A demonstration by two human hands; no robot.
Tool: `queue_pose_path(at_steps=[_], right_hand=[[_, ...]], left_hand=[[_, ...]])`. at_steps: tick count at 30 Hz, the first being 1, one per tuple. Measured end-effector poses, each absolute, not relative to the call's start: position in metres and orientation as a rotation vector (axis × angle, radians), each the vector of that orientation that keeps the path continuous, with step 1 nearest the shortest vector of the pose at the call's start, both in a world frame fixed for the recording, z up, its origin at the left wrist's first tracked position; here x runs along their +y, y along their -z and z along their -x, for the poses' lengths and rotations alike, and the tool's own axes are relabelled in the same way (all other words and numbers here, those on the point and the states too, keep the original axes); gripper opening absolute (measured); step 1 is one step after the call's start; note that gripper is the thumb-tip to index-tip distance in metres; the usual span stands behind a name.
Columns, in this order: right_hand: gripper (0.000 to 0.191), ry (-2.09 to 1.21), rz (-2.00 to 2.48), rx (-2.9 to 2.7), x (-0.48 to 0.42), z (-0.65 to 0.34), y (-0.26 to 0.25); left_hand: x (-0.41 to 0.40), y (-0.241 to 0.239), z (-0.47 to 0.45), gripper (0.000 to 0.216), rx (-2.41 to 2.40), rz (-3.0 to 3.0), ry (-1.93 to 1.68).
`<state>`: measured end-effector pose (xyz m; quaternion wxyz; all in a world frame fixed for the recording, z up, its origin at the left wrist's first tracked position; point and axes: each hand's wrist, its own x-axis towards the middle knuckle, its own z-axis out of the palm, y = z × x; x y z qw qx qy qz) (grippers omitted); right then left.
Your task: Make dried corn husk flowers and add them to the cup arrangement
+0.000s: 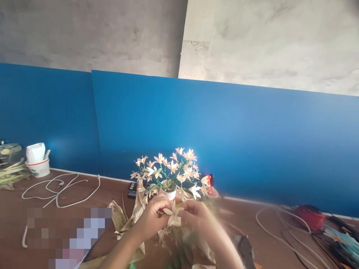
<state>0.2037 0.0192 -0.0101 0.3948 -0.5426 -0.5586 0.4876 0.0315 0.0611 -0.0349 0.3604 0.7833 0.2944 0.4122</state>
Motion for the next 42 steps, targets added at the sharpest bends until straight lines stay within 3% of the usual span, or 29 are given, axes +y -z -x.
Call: queue_pose_path(at_steps=[9, 16, 26, 42], right_hand=[[0.016, -1.234, 1.395, -1.433, 0.016, -0.203, 0.008], [0.011, -1.031, 1.540, -1.569, 0.013, -0.201, -0.001], [0.004, -1.079, 1.452, -1.513, 0.019, -0.200, 0.010], [0.009, -0.942, 1.504, -1.534, 0.020, -0.195, 0.010]], left_hand=[[0.060, 0.032, -0.030, 0.015, 0.778, -2.035, -1.042], [0.064, 0.037, -0.027, 0.023, 0.776, -2.017, -1.011], [0.064, 0.037, -0.027, 0.020, 0.794, -2.045, -0.974], [0.063, 0.036, -0.027, 0.026, 0.861, -2.052, -0.972]])
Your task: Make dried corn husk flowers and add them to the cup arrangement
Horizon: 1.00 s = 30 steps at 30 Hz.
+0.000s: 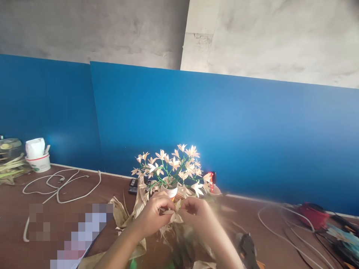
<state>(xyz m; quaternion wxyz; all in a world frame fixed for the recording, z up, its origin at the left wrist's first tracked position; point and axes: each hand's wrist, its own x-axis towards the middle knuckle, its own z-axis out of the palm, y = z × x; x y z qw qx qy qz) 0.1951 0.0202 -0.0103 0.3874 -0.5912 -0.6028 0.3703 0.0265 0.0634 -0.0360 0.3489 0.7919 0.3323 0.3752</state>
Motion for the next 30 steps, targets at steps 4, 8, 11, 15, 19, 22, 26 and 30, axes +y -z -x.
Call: queue_pose_path(at_steps=[4, 8, 11, 15, 19, 22, 26, 30], right_hand=[[0.009, -0.938, 1.511, -1.548, 0.023, -0.195, 0.015], [0.008, -0.948, 1.488, -1.540, 0.025, -0.196, 0.018], [0.009, -0.989, 1.495, -1.511, 0.025, -0.196, 0.017], [0.013, -1.084, 1.476, -1.474, 0.022, -0.198, 0.014], [0.017, -1.175, 1.460, -1.429, 0.019, -0.197, 0.010], [0.017, -1.166, 1.482, -1.396, 0.019, -0.197, 0.008], [0.019, -1.122, 1.457, -1.395, 0.020, -0.197, 0.007], [0.025, -1.100, 1.435, -1.363, 0.020, -0.196, 0.007]], left_hand=[[0.065, 0.040, -0.028, 0.028, 0.841, -2.076, -1.007], [0.066, 0.043, -0.029, 0.027, 0.799, -2.104, -1.069], [0.066, 0.044, -0.029, 0.027, 0.786, -2.109, -1.090], [0.065, 0.040, -0.028, 0.024, 0.785, -2.122, -1.090], [0.064, 0.037, -0.028, 0.016, 0.788, -2.161, -1.149], [0.065, 0.036, -0.029, 0.015, 0.807, -2.149, -1.181], [0.064, 0.036, -0.030, 0.015, 0.866, -2.112, -1.123], [0.063, 0.036, -0.029, 0.016, 0.808, -2.116, -1.123]])
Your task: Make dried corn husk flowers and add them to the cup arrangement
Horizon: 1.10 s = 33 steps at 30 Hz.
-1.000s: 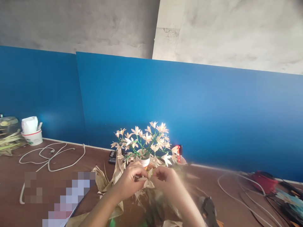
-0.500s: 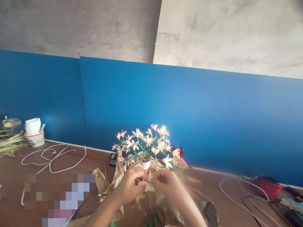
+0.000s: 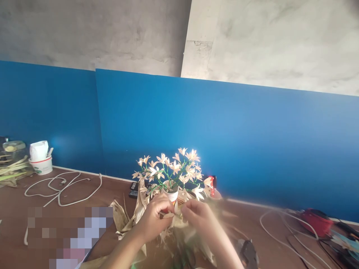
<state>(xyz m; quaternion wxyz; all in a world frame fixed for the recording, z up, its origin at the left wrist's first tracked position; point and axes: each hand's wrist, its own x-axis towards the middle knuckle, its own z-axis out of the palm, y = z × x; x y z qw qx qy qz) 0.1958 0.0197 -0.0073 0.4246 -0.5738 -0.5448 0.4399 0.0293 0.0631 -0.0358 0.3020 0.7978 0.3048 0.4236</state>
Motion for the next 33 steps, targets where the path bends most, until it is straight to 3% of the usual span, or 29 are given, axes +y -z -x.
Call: queue_pose_path(at_steps=[6, 13, 18, 21, 26, 33], right_hand=[[0.027, -1.071, 1.481, -1.372, 0.022, -0.197, 0.010], [0.009, -0.581, 1.520, -1.586, 0.012, -0.191, 0.006], [0.033, -0.169, 1.582, -1.901, 0.006, -0.173, 0.014], [0.031, 0.001, 1.633, -1.970, 0.010, -0.169, 0.021], [0.027, 0.062, 1.574, -2.065, 0.016, -0.170, 0.027], [0.034, -0.117, 1.411, -2.150, 0.016, -0.171, 0.031]], left_hand=[[0.063, 0.037, -0.030, 0.014, 0.776, -2.126, -1.180], [0.064, 0.041, -0.036, 0.015, 1.130, -2.153, -1.197], [0.060, 0.041, -0.038, 0.016, 1.303, -2.287, -1.044], [0.059, 0.042, -0.040, 0.014, 1.392, -2.305, -0.963], [0.055, 0.038, -0.042, 0.018, 1.385, -2.401, -0.833], [0.050, 0.030, -0.043, 0.017, 1.337, -2.477, -0.737]])
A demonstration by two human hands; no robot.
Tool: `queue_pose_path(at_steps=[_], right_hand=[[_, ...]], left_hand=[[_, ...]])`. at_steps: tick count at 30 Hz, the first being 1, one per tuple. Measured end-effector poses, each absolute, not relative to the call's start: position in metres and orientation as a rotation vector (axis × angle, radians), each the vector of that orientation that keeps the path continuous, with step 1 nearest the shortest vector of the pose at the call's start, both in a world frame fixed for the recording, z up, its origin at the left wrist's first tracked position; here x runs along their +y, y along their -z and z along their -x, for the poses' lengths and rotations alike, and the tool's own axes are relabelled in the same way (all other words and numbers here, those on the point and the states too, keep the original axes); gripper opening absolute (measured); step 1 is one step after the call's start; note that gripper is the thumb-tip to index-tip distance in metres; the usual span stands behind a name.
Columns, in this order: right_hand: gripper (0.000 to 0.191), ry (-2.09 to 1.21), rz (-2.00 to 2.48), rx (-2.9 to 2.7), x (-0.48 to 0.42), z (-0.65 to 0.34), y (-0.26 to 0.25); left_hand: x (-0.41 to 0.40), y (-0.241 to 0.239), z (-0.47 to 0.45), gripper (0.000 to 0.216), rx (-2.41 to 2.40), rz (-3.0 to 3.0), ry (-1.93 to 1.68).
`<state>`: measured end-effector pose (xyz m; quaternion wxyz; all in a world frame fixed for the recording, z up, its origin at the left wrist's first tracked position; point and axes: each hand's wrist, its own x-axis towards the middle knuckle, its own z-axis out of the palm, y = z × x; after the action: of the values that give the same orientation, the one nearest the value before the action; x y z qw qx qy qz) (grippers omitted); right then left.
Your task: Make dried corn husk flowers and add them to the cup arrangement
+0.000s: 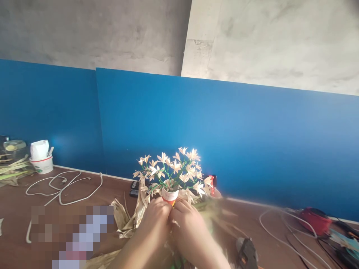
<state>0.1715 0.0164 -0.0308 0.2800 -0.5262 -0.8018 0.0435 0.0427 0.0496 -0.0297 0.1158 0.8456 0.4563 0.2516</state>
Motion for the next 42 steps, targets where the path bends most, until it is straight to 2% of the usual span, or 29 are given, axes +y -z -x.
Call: queue_pose_path(at_steps=[10, 14, 18, 21, 23, 27, 33, 39, 42], right_hand=[[0.024, -0.233, 1.385, -1.893, 0.012, -0.175, 0.016], [0.018, -0.399, 1.477, -1.699, 0.010, -0.184, 0.006], [0.020, -0.555, 1.534, -1.598, 0.008, -0.200, -0.001], [0.020, -0.702, 1.530, -1.629, 0.004, -0.214, -0.007], [0.018, -0.851, 1.540, -1.731, 0.004, -0.217, -0.007], [0.023, -1.105, 1.588, -1.899, 0.014, -0.205, 0.015], [0.018, -1.046, 1.536, -1.679, 0.024, -0.190, 0.068], [0.044, -1.351, 1.455, -1.208, 0.010, -0.193, 0.083], [0.035, -1.353, 1.439, -1.061, 0.008, -0.189, 0.086]], left_hand=[[0.054, 0.036, -0.045, 0.019, 1.349, -2.277, -0.825], [0.051, 0.033, -0.047, 0.015, 1.428, -2.033, -0.887], [0.054, 0.033, -0.044, 0.009, 1.348, -1.785, -0.893], [0.062, 0.033, -0.037, 0.004, 1.288, -1.653, -0.898], [0.068, 0.035, -0.033, 0.009, 1.284, -1.574, -0.889], [0.075, 0.045, -0.028, 0.019, 1.204, -1.410, -0.790], [0.058, 0.072, -0.029, 0.028, 1.098, -1.127, -0.845], [0.035, 0.084, -0.044, 0.028, 1.040, -1.074, -0.913], [0.029, 0.085, -0.050, 0.026, 1.057, -1.095, -0.944]])
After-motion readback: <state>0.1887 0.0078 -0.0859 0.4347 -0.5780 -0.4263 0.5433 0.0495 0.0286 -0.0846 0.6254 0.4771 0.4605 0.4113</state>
